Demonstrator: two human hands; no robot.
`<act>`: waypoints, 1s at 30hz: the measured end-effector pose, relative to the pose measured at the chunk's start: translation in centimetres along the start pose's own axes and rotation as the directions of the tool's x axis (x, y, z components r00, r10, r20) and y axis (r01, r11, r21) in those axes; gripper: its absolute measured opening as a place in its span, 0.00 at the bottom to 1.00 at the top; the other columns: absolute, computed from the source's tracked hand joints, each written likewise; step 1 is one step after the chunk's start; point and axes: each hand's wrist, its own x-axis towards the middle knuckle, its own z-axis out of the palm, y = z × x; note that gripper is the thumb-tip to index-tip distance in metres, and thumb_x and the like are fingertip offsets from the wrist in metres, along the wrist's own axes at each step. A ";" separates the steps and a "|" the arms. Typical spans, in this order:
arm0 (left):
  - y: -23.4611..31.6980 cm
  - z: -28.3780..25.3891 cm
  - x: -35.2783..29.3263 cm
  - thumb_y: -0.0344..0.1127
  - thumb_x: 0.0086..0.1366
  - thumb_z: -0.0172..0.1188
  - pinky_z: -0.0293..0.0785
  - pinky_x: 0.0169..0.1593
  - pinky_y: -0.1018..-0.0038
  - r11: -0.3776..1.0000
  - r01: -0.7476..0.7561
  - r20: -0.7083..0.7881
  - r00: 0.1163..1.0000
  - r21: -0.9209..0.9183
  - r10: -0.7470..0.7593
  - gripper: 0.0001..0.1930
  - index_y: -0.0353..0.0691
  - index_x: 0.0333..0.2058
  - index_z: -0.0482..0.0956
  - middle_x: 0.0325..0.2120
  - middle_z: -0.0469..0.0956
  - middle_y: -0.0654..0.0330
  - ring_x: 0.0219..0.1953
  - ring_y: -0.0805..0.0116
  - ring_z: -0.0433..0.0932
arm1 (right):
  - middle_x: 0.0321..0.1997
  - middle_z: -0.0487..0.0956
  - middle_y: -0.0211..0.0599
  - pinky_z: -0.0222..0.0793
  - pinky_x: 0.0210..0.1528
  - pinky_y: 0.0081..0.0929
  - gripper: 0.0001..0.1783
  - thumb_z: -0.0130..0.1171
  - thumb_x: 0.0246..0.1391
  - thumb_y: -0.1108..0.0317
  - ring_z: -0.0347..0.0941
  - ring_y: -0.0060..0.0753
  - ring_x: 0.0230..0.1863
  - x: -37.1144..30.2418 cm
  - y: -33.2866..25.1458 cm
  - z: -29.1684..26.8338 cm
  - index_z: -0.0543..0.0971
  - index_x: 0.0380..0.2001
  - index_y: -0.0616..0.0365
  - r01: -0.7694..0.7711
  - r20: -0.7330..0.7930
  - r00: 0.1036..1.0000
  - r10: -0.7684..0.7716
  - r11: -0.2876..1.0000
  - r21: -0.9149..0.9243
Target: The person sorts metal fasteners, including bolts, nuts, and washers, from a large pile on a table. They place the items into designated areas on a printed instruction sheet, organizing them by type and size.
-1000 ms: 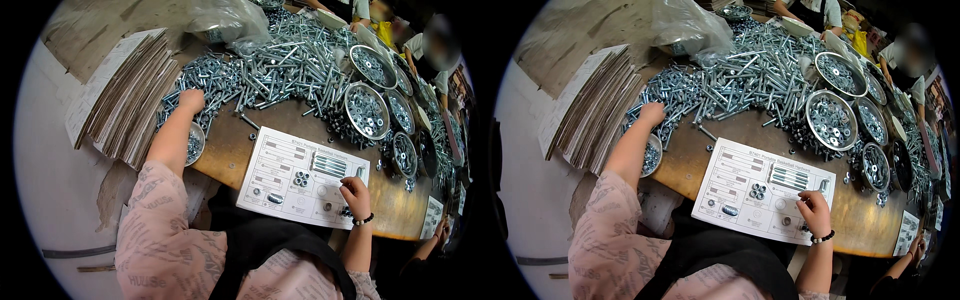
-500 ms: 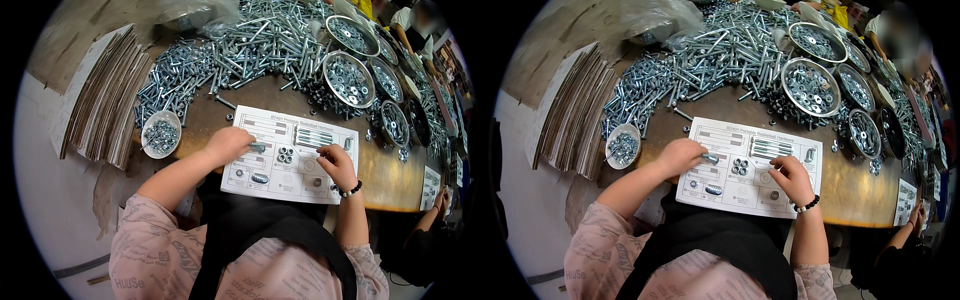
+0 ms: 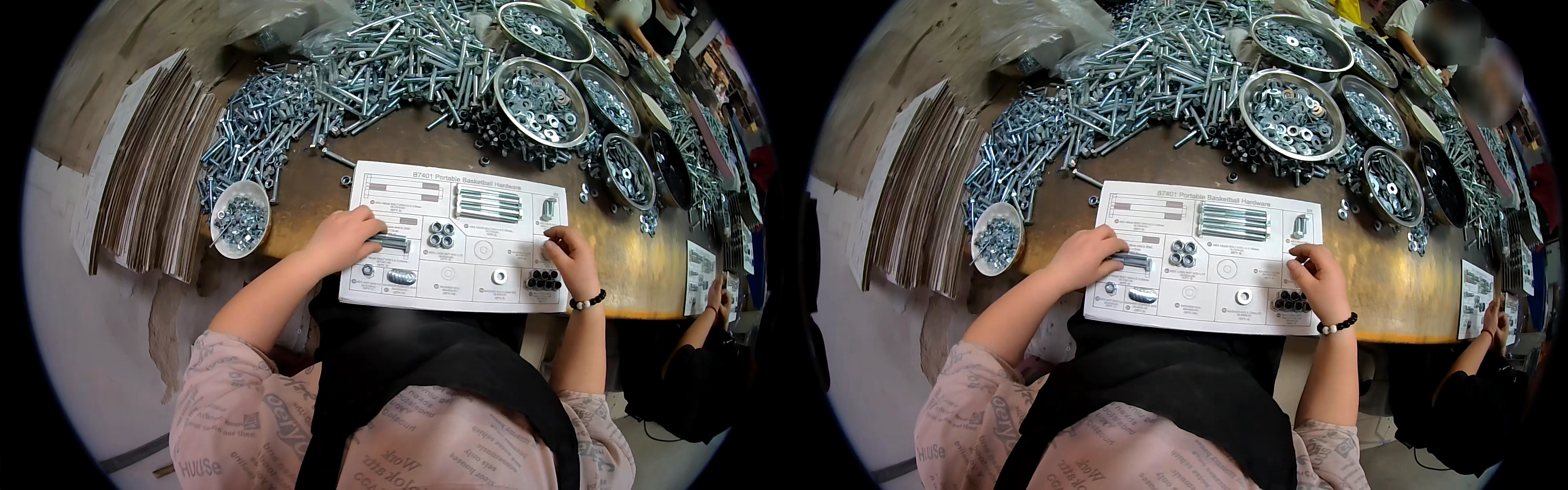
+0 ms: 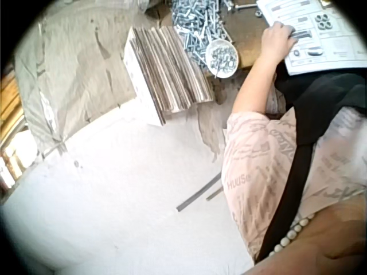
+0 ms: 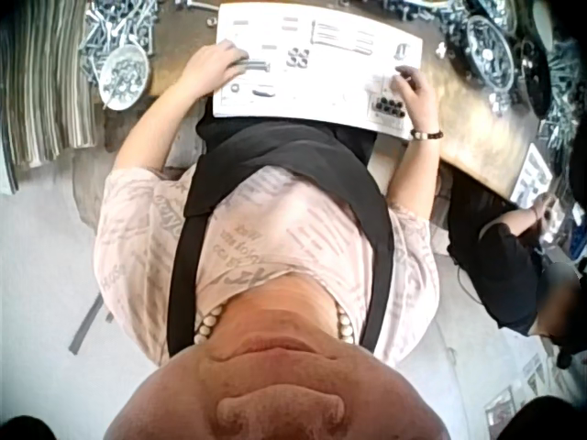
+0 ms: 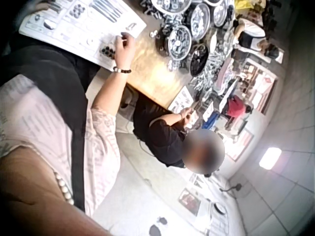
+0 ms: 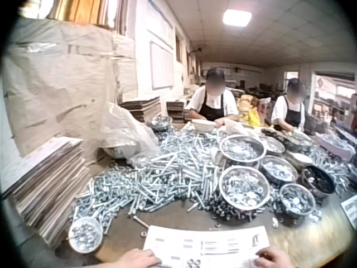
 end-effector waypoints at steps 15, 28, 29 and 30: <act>0.0 0.3 -1.0 0.33 0.47 0.61 0.68 0.42 0.65 0.995 0.000 -0.015 1.000 -0.102 -0.001 0.17 0.43 0.39 0.75 0.35 0.72 0.58 0.38 0.57 0.72 | 0.28 0.71 0.29 0.63 0.29 0.17 0.10 0.58 0.47 0.73 0.65 0.18 0.25 -1.6 2.5 -2.5 0.74 0.35 0.63 -0.046 -0.080 0.996 0.036 0.991 -0.124; -5.9 -2.0 4.2 0.33 0.55 0.53 0.68 0.43 0.68 0.922 0.283 -0.270 0.896 -0.265 -0.352 0.17 0.39 0.45 0.71 0.34 0.72 0.54 0.37 0.56 0.72 | 0.32 0.74 0.42 0.65 0.37 0.26 0.13 0.52 0.52 0.69 0.69 0.33 0.32 -8.4 5.7 -3.2 0.74 0.40 0.64 -0.169 -0.281 0.958 0.063 0.913 -0.371; -6.4 -1.6 4.6 0.33 0.56 0.53 0.68 0.44 0.67 0.932 0.289 -0.248 0.907 -0.218 -0.339 0.17 0.40 0.46 0.71 0.35 0.72 0.53 0.39 0.55 0.72 | 0.35 0.75 0.44 0.65 0.41 0.28 0.13 0.50 0.53 0.69 0.70 0.36 0.36 -9.0 5.0 -3.0 0.74 0.41 0.63 -0.222 -0.257 0.955 0.147 0.930 -0.294; -6.6 -1.4 5.0 0.33 0.56 0.52 0.67 0.45 0.66 0.942 0.288 -0.224 0.920 -0.171 -0.321 0.17 0.40 0.46 0.71 0.36 0.72 0.53 0.40 0.54 0.71 | 0.36 0.75 0.44 0.65 0.42 0.27 0.13 0.49 0.54 0.69 0.70 0.36 0.38 -9.4 5.2 -2.9 0.74 0.41 0.63 -0.194 -0.234 0.965 0.121 0.927 -0.322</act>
